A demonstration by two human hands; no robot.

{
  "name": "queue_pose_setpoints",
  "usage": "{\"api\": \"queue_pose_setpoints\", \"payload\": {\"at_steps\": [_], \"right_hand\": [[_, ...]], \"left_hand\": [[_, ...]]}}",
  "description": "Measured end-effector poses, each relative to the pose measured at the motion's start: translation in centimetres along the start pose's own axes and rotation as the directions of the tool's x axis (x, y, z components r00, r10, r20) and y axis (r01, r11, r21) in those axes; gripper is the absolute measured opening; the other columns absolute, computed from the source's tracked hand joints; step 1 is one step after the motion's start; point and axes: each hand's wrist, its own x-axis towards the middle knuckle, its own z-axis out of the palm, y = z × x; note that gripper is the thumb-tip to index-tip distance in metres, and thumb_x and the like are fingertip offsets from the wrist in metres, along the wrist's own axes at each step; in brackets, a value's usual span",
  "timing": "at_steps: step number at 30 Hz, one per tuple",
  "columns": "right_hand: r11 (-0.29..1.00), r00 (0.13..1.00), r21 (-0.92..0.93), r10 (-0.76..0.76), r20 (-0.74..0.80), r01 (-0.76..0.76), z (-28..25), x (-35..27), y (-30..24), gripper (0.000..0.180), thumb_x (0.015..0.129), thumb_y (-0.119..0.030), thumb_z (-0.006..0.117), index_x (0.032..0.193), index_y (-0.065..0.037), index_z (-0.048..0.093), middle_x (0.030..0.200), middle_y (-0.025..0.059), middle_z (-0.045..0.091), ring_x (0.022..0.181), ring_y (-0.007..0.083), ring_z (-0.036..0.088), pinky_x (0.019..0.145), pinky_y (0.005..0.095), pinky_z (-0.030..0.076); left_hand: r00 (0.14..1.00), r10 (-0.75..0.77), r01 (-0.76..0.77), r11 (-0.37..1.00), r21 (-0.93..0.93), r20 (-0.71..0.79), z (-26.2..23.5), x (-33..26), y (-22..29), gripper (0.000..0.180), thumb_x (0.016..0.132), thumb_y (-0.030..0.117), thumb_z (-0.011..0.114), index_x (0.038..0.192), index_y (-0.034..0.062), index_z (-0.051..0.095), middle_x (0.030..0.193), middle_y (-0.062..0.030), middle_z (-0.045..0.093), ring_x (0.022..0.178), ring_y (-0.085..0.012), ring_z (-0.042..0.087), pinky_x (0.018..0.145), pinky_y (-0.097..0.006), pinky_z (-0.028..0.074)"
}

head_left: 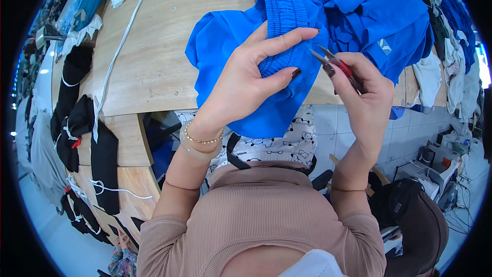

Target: Trimming excess threads and labels from blue athletic shorts using thread snips.

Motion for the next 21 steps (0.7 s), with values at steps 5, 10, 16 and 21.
{"api": "queue_pose_setpoints", "payload": {"at_steps": [5,10,16,21], "right_hand": [[0.973,0.995,-0.205,-0.099,0.023,0.102,0.54,-0.01,-0.59,0.009,0.082,-0.004,0.07,0.088,0.0,0.065,0.065,0.0047,0.057,0.055,0.0062,0.049,0.049,0.0206,0.037],[0.964,0.99,-0.223,-0.138,0.034,0.142,0.74,0.14,-0.38,0.009,0.081,-0.004,0.07,0.088,0.0,0.065,0.066,0.0065,0.058,0.054,0.0089,0.05,0.05,0.0218,0.038],[0.961,0.99,-0.238,-0.137,0.028,0.139,0.83,0.15,-0.61,0.009,0.08,-0.003,0.069,0.087,0.0,0.064,0.067,0.0069,0.058,0.055,0.0099,0.052,0.05,0.0223,0.039],[0.955,0.99,-0.259,-0.142,0.023,0.143,1.02,0.13,-0.72,0.009,0.08,-0.003,0.069,0.086,0.0,0.064,0.067,0.0067,0.058,0.055,0.0099,0.052,0.05,0.0219,0.04]], "left_hand": [[0.999,-0.039,0.039,0.999,0.003,0.022,0.08,0.07,0.45,0.054,0.076,-0.009,0.06,0.128,0.0052,0.06,0.125,-0.0087,0.057,0.114,-0.0188,0.053,0.101,-0.03,0.039],[1.0,-0.003,0.003,1.0,-0.023,0.007,0.17,0.1,0.16,0.054,0.076,-0.009,0.06,0.128,0.0051,0.06,0.125,-0.0085,0.057,0.113,-0.0189,0.053,0.101,-0.031,0.039],[1.0,-0.001,0.001,1.0,-0.025,0.012,0.21,0.16,0.17,0.054,0.075,-0.009,0.061,0.128,0.005,0.06,0.126,-0.0076,0.059,0.114,-0.0189,0.052,0.102,-0.031,0.038],[1.0,-0.011,0.011,0.999,-0.036,0.0,0.14,0.13,0.23,0.054,0.075,-0.009,0.061,0.128,0.005,0.06,0.126,-0.0069,0.059,0.114,-0.0188,0.053,0.103,-0.031,0.038]]}}
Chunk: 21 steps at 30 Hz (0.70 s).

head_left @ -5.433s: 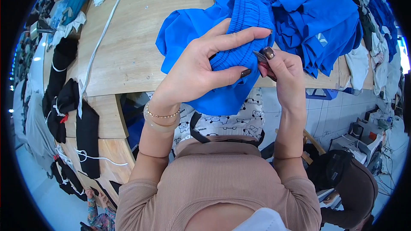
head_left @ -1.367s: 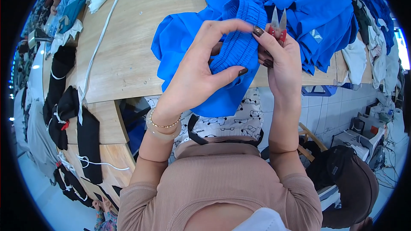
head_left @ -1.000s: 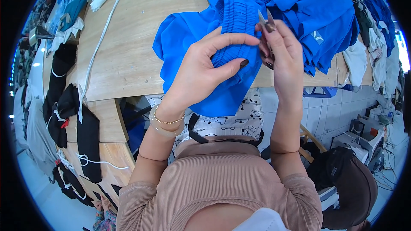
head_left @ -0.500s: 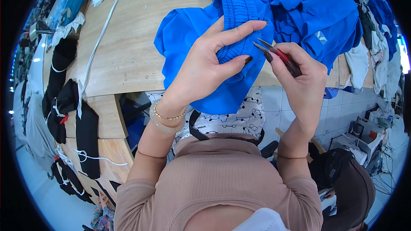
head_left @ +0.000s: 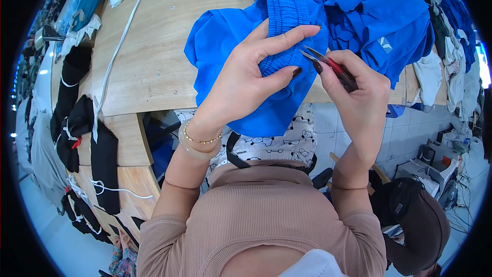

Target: Trimming excess threads and labels from blue athletic shorts using thread snips.

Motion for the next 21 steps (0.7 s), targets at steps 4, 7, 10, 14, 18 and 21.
{"api": "queue_pose_setpoints", "payload": {"at_steps": [4,7,10,14,18,21], "right_hand": [[0.999,1.0,0.033,-0.011,-0.007,0.011,0.13,0.07,0.14,0.008,0.081,-0.003,0.069,0.086,0.0,0.064,0.067,0.0062,0.058,0.055,0.0091,0.051,0.05,0.0212,0.039],[0.998,1.0,0.055,-0.009,0.016,0.008,-0.07,0.14,0.37,0.008,0.082,-0.003,0.069,0.087,0.0,0.064,0.068,0.004,0.059,0.056,0.0064,0.05,0.051,0.0203,0.039],[0.978,1.0,0.21,-0.001,0.03,-0.006,-0.07,0.17,0.78,0.007,0.083,-0.004,0.069,0.087,-0.001,0.065,0.068,0.0014,0.059,0.058,0.0039,0.049,0.052,0.0194,0.038],[0.963,0.996,0.256,0.068,0.056,-0.08,-0.31,0.06,0.88,0.007,0.083,-0.004,0.069,0.088,-0.001,0.065,0.068,0.0002,0.059,0.058,0.0031,0.048,0.052,0.0187,0.038],[0.993,0.999,0.115,0.036,0.036,-0.04,-0.24,0.0,0.47,0.007,0.083,-0.004,0.069,0.088,-0.001,0.065,0.067,0.0014,0.057,0.057,0.0031,0.047,0.051,0.0183,0.037],[0.997,1.0,0.075,-0.01,0.024,0.008,-0.09,0.06,0.66,0.008,0.083,-0.004,0.069,0.088,-0.001,0.064,0.067,0.0023,0.057,0.057,0.0032,0.047,0.05,0.0183,0.037]], "left_hand": [[1.0,0.01,-0.01,1.0,0.021,0.006,-0.19,-0.06,-0.05,0.054,0.075,-0.008,0.061,0.127,0.005,0.06,0.126,-0.007,0.059,0.114,-0.0187,0.053,0.103,-0.031,0.038],[1.0,-0.016,0.017,0.999,-0.029,0.013,-0.36,-0.1,0.02,0.054,0.076,-0.006,0.063,0.128,0.006,0.06,0.125,-0.0064,0.06,0.113,-0.0178,0.053,0.103,-0.031,0.038],[0.999,-0.033,0.036,0.996,-0.085,0.037,-0.38,-0.14,-0.05,0.054,0.076,-0.004,0.064,0.129,0.0071,0.06,0.122,-0.0058,0.062,0.112,-0.0169,0.053,0.102,-0.03,0.037],[1.0,-0.002,0.003,1.0,-0.018,0.03,-0.39,-0.1,-0.07,0.054,0.076,-0.003,0.065,0.129,0.0077,0.06,0.12,-0.006,0.063,0.11,-0.0167,0.054,0.101,-0.03,0.038],[1.0,0.023,-0.023,0.999,0.022,0.021,-0.3,0.03,0.03,0.054,0.076,-0.004,0.065,0.129,0.0074,0.06,0.119,-0.007,0.062,0.108,-0.0171,0.055,0.099,-0.029,0.04],[1.0,-0.003,0.003,1.0,0.021,0.023,-0.28,-0.03,0.06,0.054,0.076,-0.004,0.066,0.128,0.0074,0.061,0.117,-0.0072,0.061,0.107,-0.0166,0.056,0.097,-0.028,0.041]]}}
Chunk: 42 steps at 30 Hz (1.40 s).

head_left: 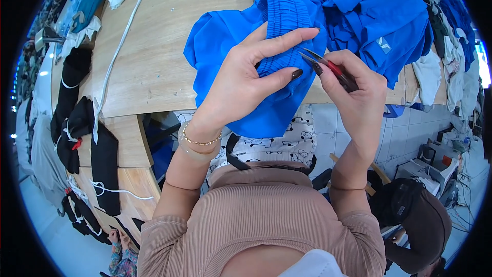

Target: Trimming excess threads and labels from blue athletic shorts using thread snips.

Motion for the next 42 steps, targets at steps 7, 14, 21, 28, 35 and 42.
{"api": "queue_pose_setpoints", "payload": {"at_steps": [7,14,21,28,35,42], "right_hand": [[0.991,0.998,0.131,0.024,0.061,-0.032,0.0,0.1,0.5,0.009,0.082,-0.002,0.07,0.089,0.0,0.064,0.072,-0.0002,0.061,0.06,0.0028,0.05,0.054,0.0193,0.039],[0.877,0.989,0.48,0.082,-0.122,-0.014,1.1,0.4,1.3,0.013,0.083,0.001,0.069,0.095,0.002,0.067,0.088,0.0006,0.063,0.075,0.0052,0.054,0.062,0.0188,0.042],[0.882,0.993,0.46,0.121,-0.011,-0.103,2.1,1.3,1.4,0.015,0.086,-0.004,0.066,0.1,0.0,0.071,0.08,-0.0007,0.059,0.072,0.0053,0.05,0.061,0.0176,0.038],[0.599,0.958,0.768,0.278,0.068,-0.228,3.3,2.0,2.0,0.017,0.082,-0.005,0.072,0.091,-0.005,0.059,0.077,-0.0052,0.054,0.066,0.0,0.044,0.057,0.0157,0.033],[0.621,0.978,0.767,0.207,0.035,-0.159,4.2,2.4,1.6,0.017,0.083,0.0,0.069,0.093,-0.006,0.056,0.079,-0.0044,0.055,0.067,0.0,0.046,0.058,0.015,0.034],[0.247,0.903,0.886,0.286,0.32,-0.392,5.2,2.1,1.4,0.017,0.085,-0.002,0.067,0.095,-0.007,0.055,0.072,-0.0045,0.051,0.054,0.0009,0.04,0.047,0.0181,0.025]], "left_hand": [[1.0,-0.017,0.017,0.999,-0.035,0.01,-0.1,-0.1,0.0,0.054,0.076,-0.004,0.068,0.128,0.0081,0.061,0.115,-0.0072,0.061,0.106,-0.0162,0.056,0.095,-0.028,0.042],[0.982,-0.162,0.116,0.924,-0.363,-0.1,0.8,0.0,0.2,0.057,0.077,-0.008,0.067,0.131,0.0037,0.054,0.123,-0.0084,0.059,0.106,-0.0125,0.057,0.096,-0.028,0.046],[0.985,-0.134,0.097,0.95,-0.297,-0.106,0.7,-0.1,0.4,0.054,0.078,-0.009,0.067,0.129,0.004,0.054,0.114,-0.0073,0.061,0.1,-0.0111,0.059,0.086,-0.025,0.05],[0.96,-0.278,0.24,0.866,-0.438,-0.022,1.3,-0.9,0.3,0.05,0.08,-0.006,0.068,0.126,0.0054,0.051,0.104,-0.0067,0.063,0.094,-0.0105,0.061,0.081,-0.023,0.051],[0.914,-0.405,0.397,0.904,-0.159,-0.02,0.4,-2.2,0.1,0.023,0.077,0.004,0.075,0.098,0.0018,0.068,0.112,-0.0071,0.054,0.09,-0.0119,0.058,0.073,-0.027,0.048],[0.943,0.287,-0.198,0.889,0.413,-0.166,-0.6,-1.8,-0.9,0.022,0.065,0.016,0.079,0.087,0.0164,0.077,0.142,-0.0083,0.046,0.135,-0.0349,0.034,0.106,-0.044,0.033]]}}
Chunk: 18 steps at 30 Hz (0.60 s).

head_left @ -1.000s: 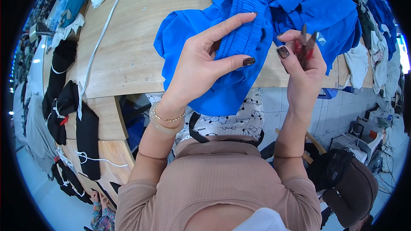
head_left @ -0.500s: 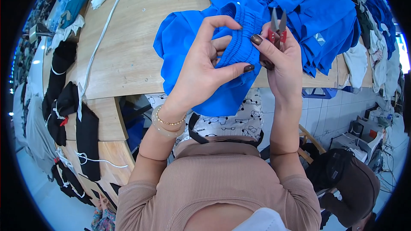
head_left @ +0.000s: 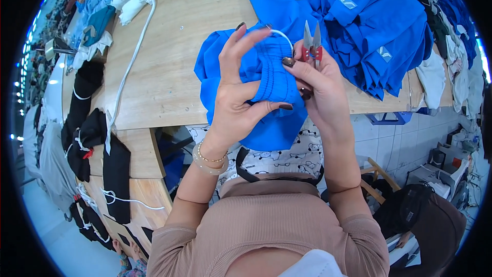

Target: Trimming excess threads and labels from blue athletic shorts using thread snips.

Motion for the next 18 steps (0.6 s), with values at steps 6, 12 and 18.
{"api": "queue_pose_setpoints", "payload": {"at_steps": [6,12,18], "right_hand": [[0.928,0.984,-0.337,-0.177,-0.02,0.16,0.3,-1.4,-1.0,0.014,0.085,-0.001,0.063,0.092,-0.005,0.051,0.074,-0.0049,0.049,0.064,0.0014,0.042,0.056,0.0169,0.031],[0.429,0.822,-0.747,-0.502,0.27,0.508,-0.6,-2.1,-2.4,0.009,0.077,0.002,0.069,0.077,-0.002,0.061,0.07,0.0019,0.047,0.06,0.0069,0.042,0.052,0.022,0.033],[0.088,0.72,-0.807,-0.515,0.464,0.583,1.2,-3.0,-2.7,0.028,0.072,0.007,0.071,0.097,-0.005,0.071,0.072,0.0051,0.052,0.059,0.0107,0.046,0.048,0.0215,0.031]], "left_hand": [[0.999,-0.03,0.036,0.977,-0.209,0.031,-0.8,-0.5,-1.0,0.015,0.071,0.01,0.079,0.083,0.0036,0.073,0.095,-0.0105,0.068,0.095,-0.0253,0.066,0.103,-0.044,0.04],[0.981,-0.192,0.191,0.939,-0.286,0.023,-0.6,-0.4,0.1,0.019,0.072,-0.006,0.072,0.09,0.0003,0.073,0.081,-0.0048,0.058,0.071,-0.0116,0.055,0.059,-0.023,0.042],[0.979,-0.204,0.2,0.968,-0.153,-0.009,-0.6,0.0,0.8,0.02,0.071,-0.008,0.07,0.089,0.0009,0.072,0.08,-0.0036,0.055,0.07,-0.0109,0.051,0.057,-0.023,0.038]]}}
